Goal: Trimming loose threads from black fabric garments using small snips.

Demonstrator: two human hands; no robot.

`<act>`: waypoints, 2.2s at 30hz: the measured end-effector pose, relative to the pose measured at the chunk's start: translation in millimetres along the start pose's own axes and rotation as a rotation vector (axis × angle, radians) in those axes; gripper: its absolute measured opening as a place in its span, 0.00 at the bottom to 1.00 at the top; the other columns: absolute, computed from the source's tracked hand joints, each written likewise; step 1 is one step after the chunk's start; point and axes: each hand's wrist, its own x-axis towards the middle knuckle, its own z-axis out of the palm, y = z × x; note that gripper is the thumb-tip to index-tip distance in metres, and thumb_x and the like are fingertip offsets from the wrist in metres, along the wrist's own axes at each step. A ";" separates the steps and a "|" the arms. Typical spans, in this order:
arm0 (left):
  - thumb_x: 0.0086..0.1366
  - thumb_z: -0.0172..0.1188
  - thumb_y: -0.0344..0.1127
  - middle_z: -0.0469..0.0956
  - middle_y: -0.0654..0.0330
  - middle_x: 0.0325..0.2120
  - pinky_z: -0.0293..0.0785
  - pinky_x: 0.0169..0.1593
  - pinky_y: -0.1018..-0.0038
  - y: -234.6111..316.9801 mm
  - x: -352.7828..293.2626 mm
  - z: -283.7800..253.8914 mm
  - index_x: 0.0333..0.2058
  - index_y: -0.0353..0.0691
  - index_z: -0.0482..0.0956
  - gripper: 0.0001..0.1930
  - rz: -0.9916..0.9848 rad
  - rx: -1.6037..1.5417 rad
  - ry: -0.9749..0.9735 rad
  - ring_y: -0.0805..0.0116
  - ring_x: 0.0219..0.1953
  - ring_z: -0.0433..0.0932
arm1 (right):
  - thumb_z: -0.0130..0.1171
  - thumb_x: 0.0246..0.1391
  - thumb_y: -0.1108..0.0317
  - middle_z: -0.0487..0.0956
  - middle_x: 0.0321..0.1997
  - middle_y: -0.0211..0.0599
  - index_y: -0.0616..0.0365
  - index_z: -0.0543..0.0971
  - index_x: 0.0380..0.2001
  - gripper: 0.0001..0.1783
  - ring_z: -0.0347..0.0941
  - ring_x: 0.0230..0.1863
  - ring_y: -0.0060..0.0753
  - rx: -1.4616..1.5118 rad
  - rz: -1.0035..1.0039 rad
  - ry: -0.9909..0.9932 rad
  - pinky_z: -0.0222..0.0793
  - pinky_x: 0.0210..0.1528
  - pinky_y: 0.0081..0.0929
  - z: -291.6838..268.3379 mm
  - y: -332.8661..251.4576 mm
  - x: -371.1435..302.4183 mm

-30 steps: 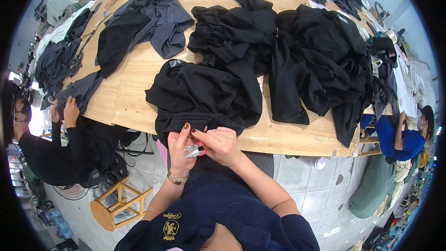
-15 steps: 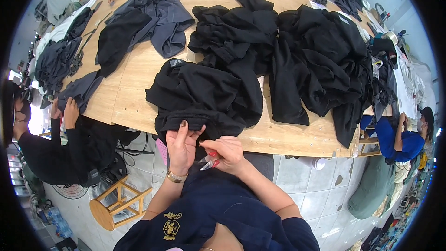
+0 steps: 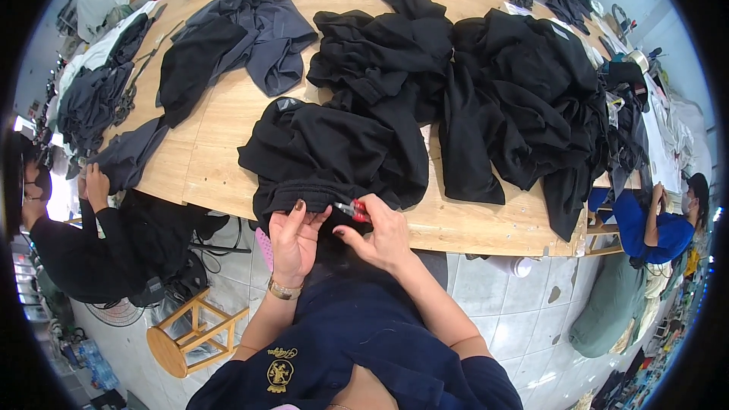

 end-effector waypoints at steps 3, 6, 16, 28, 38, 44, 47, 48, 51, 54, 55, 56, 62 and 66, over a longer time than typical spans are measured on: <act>0.64 0.50 0.29 0.75 0.54 0.40 0.75 0.48 0.68 1.1 -0.3 0.6 0.44 0.33 0.70 0.10 -0.021 -0.007 0.019 0.67 0.41 0.76 | 0.64 0.44 0.60 0.71 0.23 0.39 0.60 0.72 0.26 0.16 0.70 0.23 0.41 0.000 -0.046 0.051 0.63 0.23 0.30 2.0 -0.2 1.8; 0.65 0.49 0.29 0.76 0.55 0.39 0.75 0.47 0.69 0.8 -0.7 -0.2 0.43 0.33 0.71 0.09 -0.013 -0.014 0.016 0.67 0.40 0.77 | 0.66 0.42 0.58 0.70 0.21 0.37 0.59 0.72 0.24 0.17 0.69 0.20 0.39 -0.047 -0.084 0.061 0.63 0.22 0.29 3.8 2.5 1.2; 0.65 0.48 0.28 0.76 0.55 0.38 0.74 0.46 0.71 -0.8 -3.3 -1.5 0.41 0.33 0.71 0.08 -0.007 -0.024 0.019 0.67 0.40 0.77 | 0.67 0.40 0.54 0.66 0.18 0.32 0.55 0.72 0.18 0.19 0.66 0.15 0.34 -0.227 -0.193 0.086 0.59 0.18 0.27 5.3 1.0 1.6; 0.65 0.49 0.26 0.76 0.56 0.38 0.74 0.45 0.71 -1.5 -4.8 -2.8 0.42 0.33 0.71 0.08 0.021 0.031 -0.007 0.68 0.40 0.76 | 0.69 0.36 0.60 0.68 0.17 0.33 0.56 0.72 0.17 0.16 0.66 0.16 0.35 -0.221 -0.216 0.058 0.59 0.18 0.28 4.5 -0.8 3.8; 0.62 0.54 0.23 0.71 0.66 0.26 0.66 0.33 0.80 -1.1 -6.4 0.4 0.27 0.36 0.72 0.04 0.073 0.135 0.088 0.81 0.28 0.68 | 0.69 0.36 0.58 0.68 0.18 0.32 0.56 0.73 0.18 0.17 0.65 0.16 0.35 -0.270 -0.241 0.023 0.58 0.19 0.28 1.2 -4.3 5.5; 0.62 0.53 0.24 0.73 0.65 0.29 0.67 0.36 0.80 -0.2 -6.8 6.6 0.30 0.35 0.73 0.02 0.047 0.083 0.106 0.80 0.31 0.69 | 0.69 0.36 0.59 0.68 0.18 0.33 0.56 0.72 0.18 0.17 0.65 0.16 0.36 -0.234 -0.222 0.021 0.58 0.19 0.28 3.9 -2.7 5.5; 0.66 0.48 0.27 0.75 0.55 0.39 0.72 0.48 0.69 -6.0 -6.8 -13.0 0.42 0.32 0.71 0.08 0.061 0.104 0.003 0.67 0.41 0.75 | 0.69 0.36 0.59 0.68 0.17 0.33 0.56 0.72 0.17 0.17 0.65 0.16 0.36 -0.235 -0.225 0.016 0.58 0.19 0.28 4.7 -1.6 4.8; 0.66 0.48 0.27 0.75 0.55 0.39 0.72 0.48 0.69 -6.6 -6.9 -14.5 0.42 0.32 0.71 0.08 0.061 0.104 0.004 0.67 0.41 0.75 | 0.69 0.36 0.59 0.68 0.17 0.33 0.56 0.72 0.17 0.17 0.65 0.16 0.36 -0.235 -0.224 0.016 0.58 0.19 0.28 5.3 -0.6 4.9; 0.67 0.47 0.29 0.76 0.55 0.39 0.72 0.49 0.69 -6.0 -6.5 -14.2 0.41 0.32 0.72 0.09 0.069 0.089 -0.013 0.66 0.41 0.76 | 0.65 0.41 0.51 0.66 0.17 0.31 0.53 0.72 0.18 0.19 0.64 0.15 0.33 -0.245 -0.251 0.050 0.57 0.18 0.26 5.9 0.6 5.8; 0.67 0.46 0.30 0.76 0.54 0.39 0.72 0.49 0.69 -5.5 -6.8 -11.9 0.41 0.31 0.72 0.10 0.068 0.095 -0.006 0.66 0.41 0.76 | 0.65 0.40 0.51 0.66 0.17 0.31 0.54 0.72 0.18 0.19 0.64 0.15 0.33 -0.266 -0.262 0.044 0.57 0.19 0.26 3.9 -2.2 6.6; 0.65 0.49 0.29 0.74 0.60 0.32 0.69 0.42 0.75 -4.6 -7.4 -7.8 0.34 0.34 0.73 0.05 0.053 0.096 0.056 0.73 0.35 0.73 | 0.65 0.40 0.51 0.66 0.17 0.31 0.54 0.72 0.18 0.19 0.64 0.15 0.33 -0.272 -0.264 0.039 0.57 0.19 0.26 3.4 -2.7 6.7; 0.63 0.53 0.27 0.73 0.66 0.25 0.66 0.35 0.82 -4.0 -7.7 -5.0 0.27 0.37 0.73 0.05 0.037 0.097 0.117 0.80 0.29 0.70 | 0.65 0.40 0.51 0.66 0.17 0.31 0.53 0.72 0.18 0.19 0.64 0.15 0.33 -0.278 -0.266 0.033 0.57 0.19 0.26 3.1 -2.7 6.6; 0.64 0.52 0.27 0.73 0.65 0.29 0.67 0.36 0.82 -2.3 -8.4 1.1 0.31 0.37 0.73 0.03 0.050 0.140 0.106 0.80 0.32 0.71 | 0.65 0.40 0.51 0.66 0.17 0.32 0.54 0.72 0.18 0.19 0.64 0.15 0.34 -0.290 -0.264 0.033 0.57 0.18 0.26 3.3 -3.8 6.7; 0.66 0.48 0.29 0.75 0.55 0.39 0.70 0.50 0.71 -8.8 -9.3 -11.9 0.39 0.30 0.73 0.08 0.092 0.119 0.028 0.68 0.42 0.74 | 0.66 0.40 0.52 0.66 0.17 0.32 0.55 0.72 0.18 0.19 0.64 0.14 0.34 -0.217 -0.255 0.046 0.57 0.18 0.27 5.9 -1.4 6.0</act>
